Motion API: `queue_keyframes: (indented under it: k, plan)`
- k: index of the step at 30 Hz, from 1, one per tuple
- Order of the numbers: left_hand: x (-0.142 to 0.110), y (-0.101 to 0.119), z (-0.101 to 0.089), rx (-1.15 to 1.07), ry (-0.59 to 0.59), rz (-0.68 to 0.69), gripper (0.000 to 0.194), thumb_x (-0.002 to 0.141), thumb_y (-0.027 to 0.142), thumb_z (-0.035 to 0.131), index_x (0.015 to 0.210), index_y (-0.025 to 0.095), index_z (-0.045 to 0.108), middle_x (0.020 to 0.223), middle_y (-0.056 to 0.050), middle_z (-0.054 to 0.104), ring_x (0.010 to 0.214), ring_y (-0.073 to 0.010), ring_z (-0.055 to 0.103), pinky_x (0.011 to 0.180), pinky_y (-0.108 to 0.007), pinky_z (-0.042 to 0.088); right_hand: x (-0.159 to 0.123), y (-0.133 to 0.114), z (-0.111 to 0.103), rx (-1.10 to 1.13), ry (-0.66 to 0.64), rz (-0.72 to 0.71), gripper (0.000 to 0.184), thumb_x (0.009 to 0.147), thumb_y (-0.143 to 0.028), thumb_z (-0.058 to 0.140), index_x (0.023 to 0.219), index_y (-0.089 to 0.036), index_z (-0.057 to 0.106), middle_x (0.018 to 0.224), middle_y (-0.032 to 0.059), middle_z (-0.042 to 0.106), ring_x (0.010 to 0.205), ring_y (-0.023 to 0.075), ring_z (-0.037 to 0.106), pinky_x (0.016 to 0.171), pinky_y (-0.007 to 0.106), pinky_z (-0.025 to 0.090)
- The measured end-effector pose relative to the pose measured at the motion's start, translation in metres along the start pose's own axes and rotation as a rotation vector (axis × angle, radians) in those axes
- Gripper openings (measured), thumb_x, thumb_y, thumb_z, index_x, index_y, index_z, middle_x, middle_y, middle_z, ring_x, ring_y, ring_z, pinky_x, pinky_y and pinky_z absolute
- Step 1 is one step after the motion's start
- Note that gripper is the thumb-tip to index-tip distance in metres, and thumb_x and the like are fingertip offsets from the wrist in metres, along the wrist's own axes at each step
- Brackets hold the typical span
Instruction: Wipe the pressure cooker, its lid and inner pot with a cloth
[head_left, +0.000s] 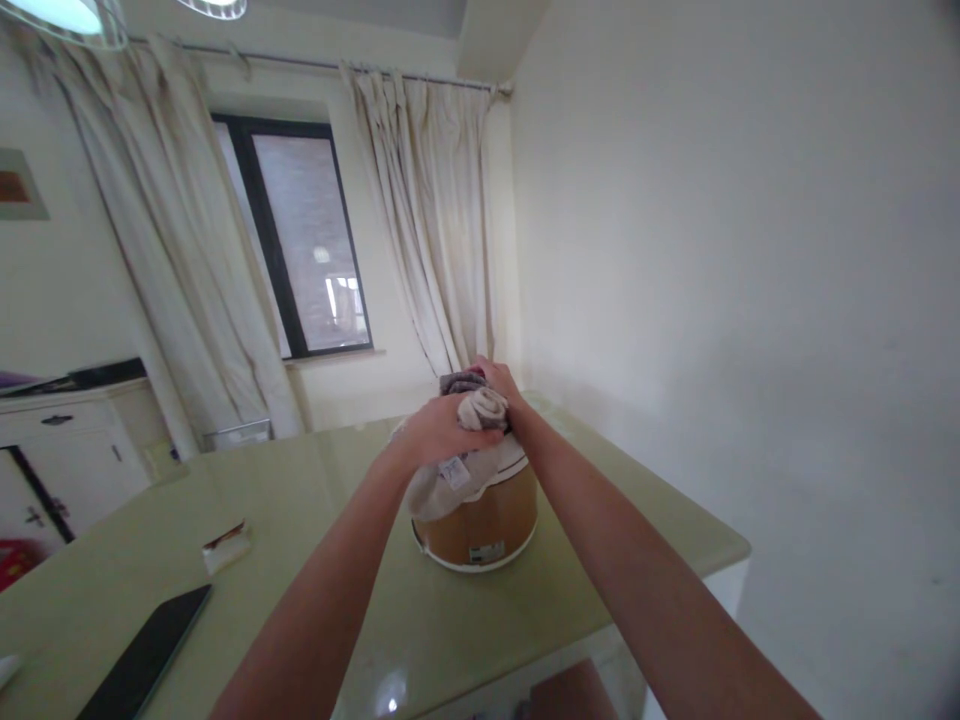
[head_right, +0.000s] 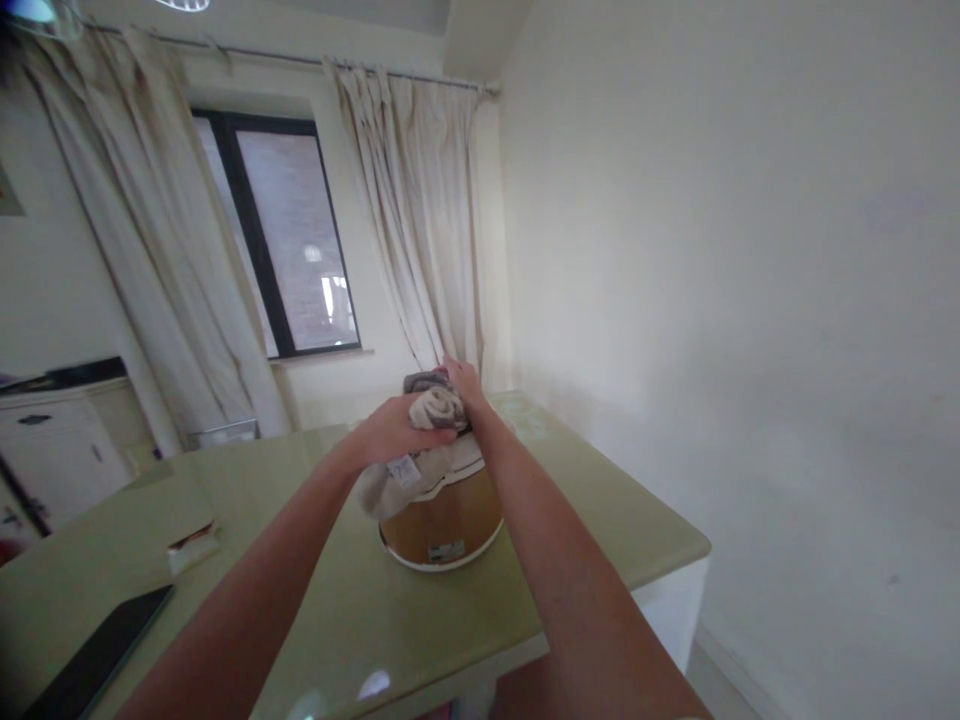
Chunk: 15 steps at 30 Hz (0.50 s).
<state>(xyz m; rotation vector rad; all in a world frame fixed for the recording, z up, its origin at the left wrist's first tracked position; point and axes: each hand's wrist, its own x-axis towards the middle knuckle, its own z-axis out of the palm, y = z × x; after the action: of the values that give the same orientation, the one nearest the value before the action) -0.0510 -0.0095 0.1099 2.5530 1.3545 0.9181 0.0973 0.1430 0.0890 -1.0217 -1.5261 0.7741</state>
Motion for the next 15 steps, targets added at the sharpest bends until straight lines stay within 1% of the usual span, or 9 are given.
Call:
queue_keyframes:
  k: [1,3,5,7,9,11,13,15]
  plan:
    - [0.009,0.009,-0.002,0.084,-0.069,0.047,0.045,0.075,0.059,0.078,0.104,0.025,0.080,0.102,-0.005,0.080,0.092,-0.0288,0.073,0.084,-0.035,0.054,0.001,0.000,-0.002,0.003,-0.004,-0.003,0.062,0.099,-0.061,0.040,0.091,-0.014,0.080,0.095,0.0126,0.080,0.094,0.0237,0.074,0.086,0.031,0.056]
    - [0.023,0.024,-0.004,0.216,-0.149,0.107,0.042,0.070,0.056,0.083,0.099,0.026,0.081,0.102,-0.006,0.080,0.092,-0.0306,0.073,0.084,-0.036,0.053,0.001,0.001,-0.008,0.013,0.000,-0.003,0.065,0.097,-0.066,0.040,0.089,-0.014,0.079,0.092,0.0125,0.080,0.092,0.0245,0.074,0.081,0.031,0.057]
    - [0.031,0.031,-0.002,0.274,-0.160,0.123,0.039,0.068,0.053,0.084,0.094,0.025,0.081,0.099,-0.008,0.080,0.091,-0.0323,0.074,0.084,-0.037,0.053,0.000,0.003,-0.013,0.017,0.014,-0.018,0.066,0.096,-0.068,0.040,0.088,-0.016,0.078,0.092,0.0118,0.080,0.092,0.0241,0.073,0.080,0.030,0.057]
    - [0.033,0.031,0.000,0.273,-0.143,0.122,0.038,0.066,0.051,0.086,0.094,0.024,0.082,0.096,-0.009,0.080,0.091,-0.0332,0.074,0.085,-0.038,0.053,-0.001,0.006,-0.017,0.011,0.022,-0.054,0.065,0.094,-0.070,0.040,0.087,-0.018,0.077,0.093,0.0108,0.080,0.094,0.0233,0.073,0.081,0.030,0.056]
    - [0.031,0.022,0.000,0.215,-0.136,0.117,0.042,0.064,0.051,0.088,0.096,0.025,0.082,0.097,-0.007,0.080,0.092,-0.0318,0.074,0.086,-0.037,0.053,-0.002,0.009,-0.018,0.029,0.017,-0.082,0.062,0.092,-0.071,0.044,0.083,-0.019,0.076,0.088,0.0096,0.079,0.092,0.0229,0.072,0.082,0.030,0.055]
    - [0.026,0.010,0.000,0.057,-0.158,0.144,0.047,0.065,0.053,0.089,0.102,0.025,0.082,0.100,-0.005,0.081,0.094,-0.0284,0.074,0.087,-0.034,0.054,-0.002,0.014,-0.016,0.098,0.011,-0.079,0.058,0.087,-0.073,0.051,0.077,-0.020,0.074,0.081,0.0082,0.077,0.085,0.0230,0.071,0.081,0.031,0.055]
    - [0.021,-0.002,0.000,-0.135,-0.171,0.185,0.049,0.070,0.055,0.086,0.107,0.024,0.081,0.103,-0.003,0.081,0.094,-0.0254,0.074,0.087,-0.032,0.056,-0.001,0.018,-0.013,0.186,0.003,-0.057,0.054,0.083,-0.072,0.058,0.072,-0.021,0.072,0.075,0.0066,0.075,0.079,0.0228,0.070,0.079,0.033,0.055]
    - [0.015,-0.007,0.001,-0.227,-0.138,0.187,0.048,0.074,0.056,0.083,0.108,0.023,0.081,0.103,-0.003,0.081,0.095,-0.0244,0.074,0.087,-0.032,0.057,0.001,0.022,-0.009,0.228,-0.011,-0.046,0.050,0.080,-0.071,0.062,0.072,-0.022,0.071,0.072,0.0048,0.073,0.074,0.0221,0.068,0.075,0.033,0.055]
